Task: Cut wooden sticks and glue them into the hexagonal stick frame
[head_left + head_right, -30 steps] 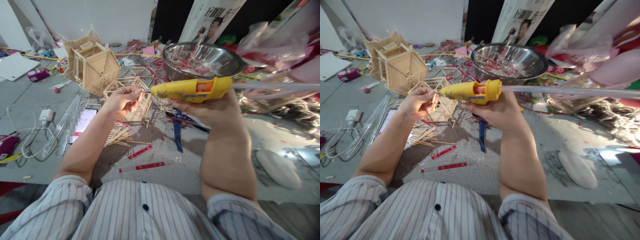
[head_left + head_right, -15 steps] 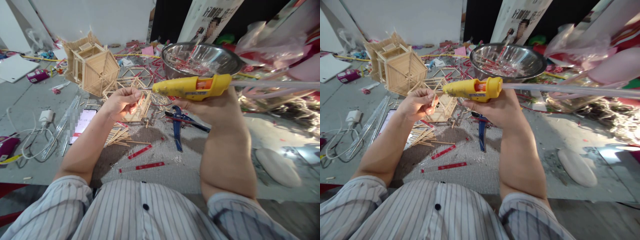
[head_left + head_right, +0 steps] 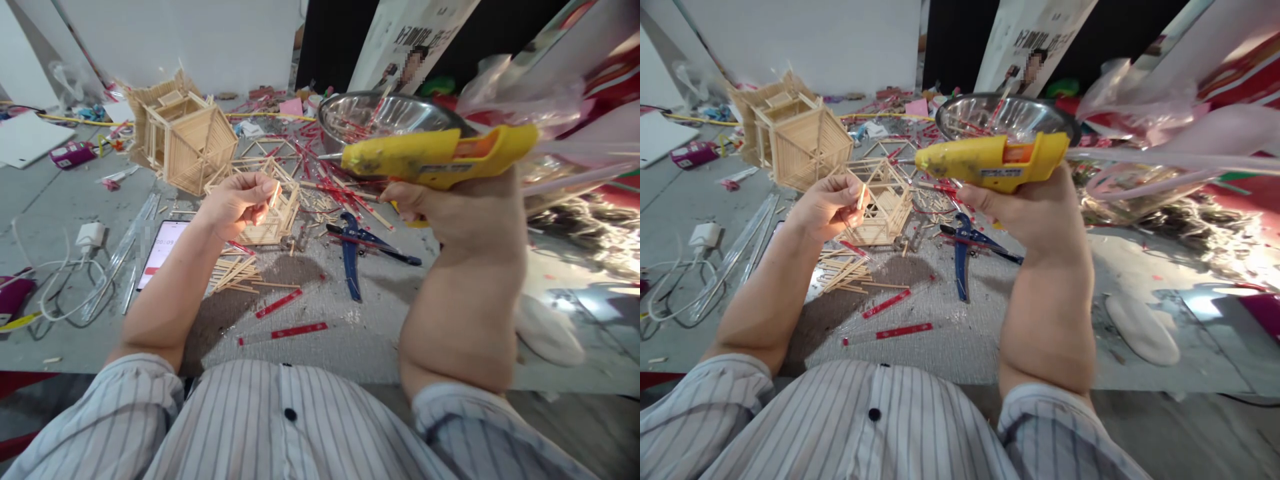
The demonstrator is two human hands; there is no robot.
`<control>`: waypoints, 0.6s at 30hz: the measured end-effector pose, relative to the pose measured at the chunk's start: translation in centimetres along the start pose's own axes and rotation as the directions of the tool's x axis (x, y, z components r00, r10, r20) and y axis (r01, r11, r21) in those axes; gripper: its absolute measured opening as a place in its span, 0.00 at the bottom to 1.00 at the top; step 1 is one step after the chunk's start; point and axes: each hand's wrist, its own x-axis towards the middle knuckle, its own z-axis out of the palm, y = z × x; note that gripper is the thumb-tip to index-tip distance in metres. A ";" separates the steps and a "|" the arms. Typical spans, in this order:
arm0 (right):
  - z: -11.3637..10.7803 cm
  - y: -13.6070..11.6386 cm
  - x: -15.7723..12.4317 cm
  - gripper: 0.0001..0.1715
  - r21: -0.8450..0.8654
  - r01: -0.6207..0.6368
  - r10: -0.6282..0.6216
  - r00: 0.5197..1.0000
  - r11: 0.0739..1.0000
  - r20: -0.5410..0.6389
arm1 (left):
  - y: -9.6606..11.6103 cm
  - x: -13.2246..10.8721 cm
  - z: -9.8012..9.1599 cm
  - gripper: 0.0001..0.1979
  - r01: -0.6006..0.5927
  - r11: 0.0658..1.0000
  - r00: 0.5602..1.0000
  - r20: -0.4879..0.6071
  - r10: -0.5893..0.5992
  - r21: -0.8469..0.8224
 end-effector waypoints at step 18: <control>-9.2 3.7 1.8 0.06 -0.343 -0.524 0.443 0.849 0.780 -0.289 | 0.8 -0.1 -1.3 0.08 -0.131 0.953 0.984 -0.080 0.158 0.274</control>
